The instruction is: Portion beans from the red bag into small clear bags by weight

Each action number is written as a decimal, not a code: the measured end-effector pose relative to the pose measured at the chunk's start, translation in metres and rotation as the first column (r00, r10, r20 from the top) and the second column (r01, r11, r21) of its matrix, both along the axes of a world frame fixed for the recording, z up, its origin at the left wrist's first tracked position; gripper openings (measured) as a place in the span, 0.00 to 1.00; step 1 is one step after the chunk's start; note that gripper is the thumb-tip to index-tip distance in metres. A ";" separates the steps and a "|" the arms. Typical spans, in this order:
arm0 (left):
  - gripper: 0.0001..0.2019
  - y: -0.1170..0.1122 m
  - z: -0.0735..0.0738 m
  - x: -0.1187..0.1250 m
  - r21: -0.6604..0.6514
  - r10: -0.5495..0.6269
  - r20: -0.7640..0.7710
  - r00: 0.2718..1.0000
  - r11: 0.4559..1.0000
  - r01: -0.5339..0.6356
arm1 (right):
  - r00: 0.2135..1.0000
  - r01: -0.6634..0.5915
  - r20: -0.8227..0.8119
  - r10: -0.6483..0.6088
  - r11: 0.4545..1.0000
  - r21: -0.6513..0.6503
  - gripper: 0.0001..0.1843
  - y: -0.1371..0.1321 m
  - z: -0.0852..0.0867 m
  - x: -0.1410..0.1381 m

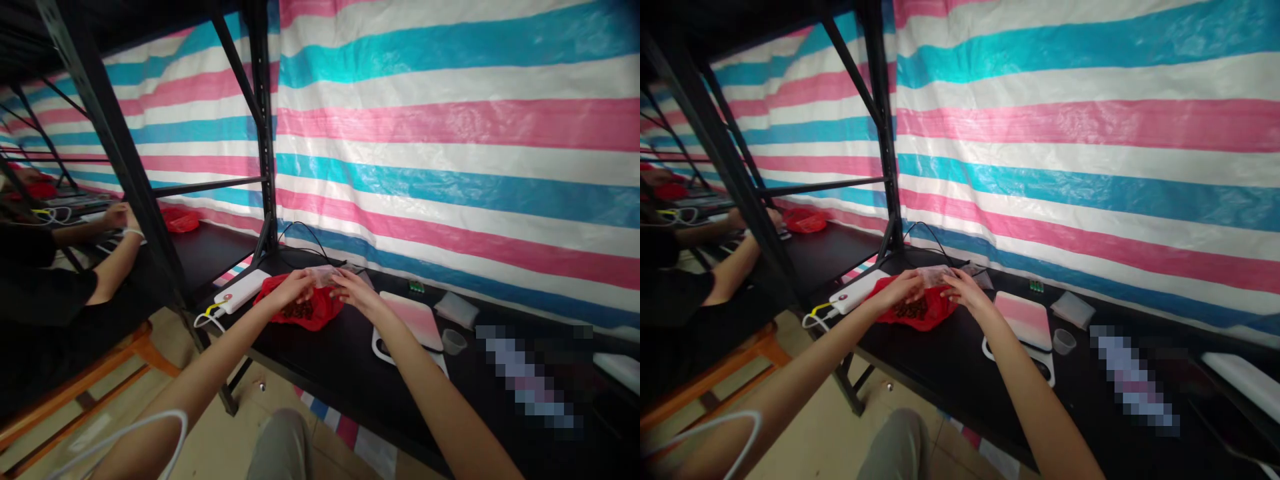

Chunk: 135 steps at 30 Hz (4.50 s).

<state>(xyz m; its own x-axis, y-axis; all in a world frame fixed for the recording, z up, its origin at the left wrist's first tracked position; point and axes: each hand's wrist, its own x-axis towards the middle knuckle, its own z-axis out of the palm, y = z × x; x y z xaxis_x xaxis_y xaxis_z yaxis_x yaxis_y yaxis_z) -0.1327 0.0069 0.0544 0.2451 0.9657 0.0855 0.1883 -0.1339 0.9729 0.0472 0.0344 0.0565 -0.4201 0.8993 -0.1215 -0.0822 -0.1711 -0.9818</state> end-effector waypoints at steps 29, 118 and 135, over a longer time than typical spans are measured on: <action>0.13 -0.018 -0.001 -0.061 0.389 0.299 -0.371 0.879 0.910 -0.146 | 0.968 -0.203 0.252 0.013 0.633 0.747 0.10 0.015 0.001 -0.050; 0.13 -0.034 -0.008 -0.061 0.551 0.586 -0.480 0.652 0.780 -0.296 | 0.933 0.129 0.110 -0.344 0.602 0.788 0.05 0.002 -0.032 -0.048; 0.17 -0.047 0.014 -0.053 0.465 0.561 -0.285 0.777 0.790 -0.400 | 0.949 0.085 0.122 -0.291 0.608 0.789 0.07 -0.007 -0.014 -0.034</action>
<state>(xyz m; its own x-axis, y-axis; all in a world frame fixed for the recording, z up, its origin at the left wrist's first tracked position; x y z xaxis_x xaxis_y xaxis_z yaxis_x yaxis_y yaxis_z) -0.1856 -0.0402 0.0689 -0.1544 0.8789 0.4512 0.6727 -0.2410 0.6996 0.0136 0.0277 0.0423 -0.2853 0.7591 0.5851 0.2055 0.6448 -0.7363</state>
